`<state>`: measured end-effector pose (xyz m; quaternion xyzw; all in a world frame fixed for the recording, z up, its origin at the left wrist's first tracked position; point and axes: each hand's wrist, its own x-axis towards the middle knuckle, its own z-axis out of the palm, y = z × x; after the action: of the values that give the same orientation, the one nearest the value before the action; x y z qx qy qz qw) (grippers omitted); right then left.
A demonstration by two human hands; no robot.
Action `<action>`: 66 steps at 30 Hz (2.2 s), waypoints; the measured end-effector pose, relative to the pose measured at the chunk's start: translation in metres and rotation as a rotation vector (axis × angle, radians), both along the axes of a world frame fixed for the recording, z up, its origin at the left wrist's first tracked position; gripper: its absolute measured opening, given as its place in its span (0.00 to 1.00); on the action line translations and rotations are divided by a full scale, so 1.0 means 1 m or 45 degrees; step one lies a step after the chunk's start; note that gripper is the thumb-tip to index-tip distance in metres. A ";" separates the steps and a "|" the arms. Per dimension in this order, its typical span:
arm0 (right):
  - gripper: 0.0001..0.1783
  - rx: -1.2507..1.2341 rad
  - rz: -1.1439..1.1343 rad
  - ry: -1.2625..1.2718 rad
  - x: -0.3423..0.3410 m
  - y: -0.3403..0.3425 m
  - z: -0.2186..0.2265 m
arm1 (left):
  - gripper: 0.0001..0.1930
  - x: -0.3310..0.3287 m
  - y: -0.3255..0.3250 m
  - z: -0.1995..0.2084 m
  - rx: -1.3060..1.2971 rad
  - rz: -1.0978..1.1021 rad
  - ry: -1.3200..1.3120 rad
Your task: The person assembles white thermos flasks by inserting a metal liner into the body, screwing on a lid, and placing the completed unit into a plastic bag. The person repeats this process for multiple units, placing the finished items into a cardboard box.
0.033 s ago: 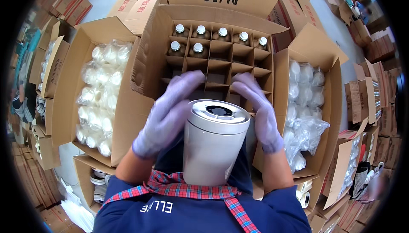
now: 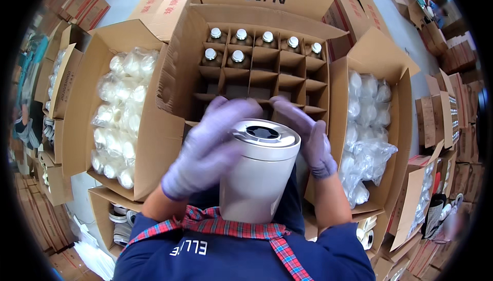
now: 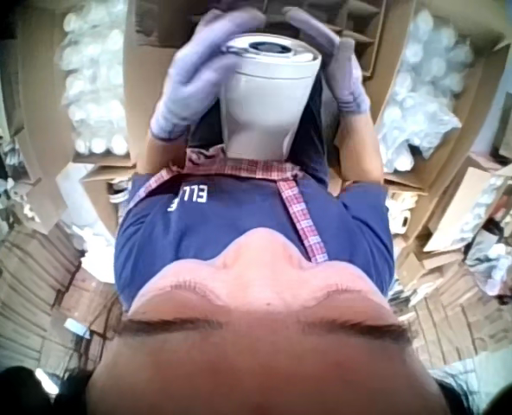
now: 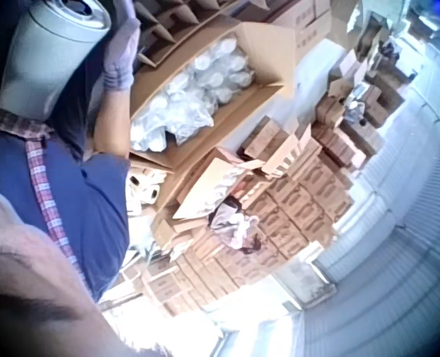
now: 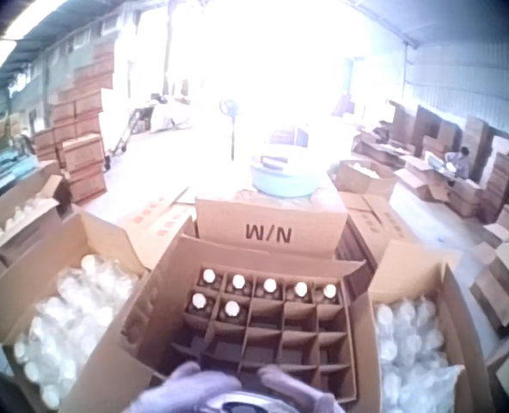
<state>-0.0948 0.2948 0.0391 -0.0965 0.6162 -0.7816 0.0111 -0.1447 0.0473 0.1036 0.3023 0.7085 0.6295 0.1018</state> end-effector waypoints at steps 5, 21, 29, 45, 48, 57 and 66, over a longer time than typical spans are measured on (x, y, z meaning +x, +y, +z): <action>0.32 1.242 0.075 0.431 0.029 -0.053 0.104 | 0.15 -0.010 -0.012 -0.076 0.791 -0.499 -0.690; 0.40 1.032 -0.041 0.455 -0.012 0.003 0.071 | 0.22 -0.014 -0.011 -0.016 0.218 -0.402 -0.187; 0.19 1.312 -0.017 0.367 0.025 -0.033 0.094 | 0.16 -0.044 0.000 -0.071 0.723 -0.847 -0.262; 0.31 2.055 -0.570 -1.059 0.012 0.093 -0.227 | 0.15 0.086 -0.049 -0.056 -0.148 0.164 -0.619; 0.22 1.892 -0.453 -0.931 0.010 0.134 -0.209 | 0.16 0.072 -0.040 -0.038 -0.204 -0.103 -0.499; 0.14 1.443 0.279 1.182 0.137 0.016 0.151 | 0.19 0.039 0.003 -0.076 -0.318 -0.821 -0.722; 0.12 1.561 0.629 1.536 0.156 -0.011 0.165 | 0.15 0.053 0.074 -0.079 -0.546 -1.379 -0.577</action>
<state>0.0608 0.2838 0.2038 -0.5980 0.7884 -0.1067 -0.0972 -0.0922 0.1217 0.0243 0.4504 0.5258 0.3809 0.6128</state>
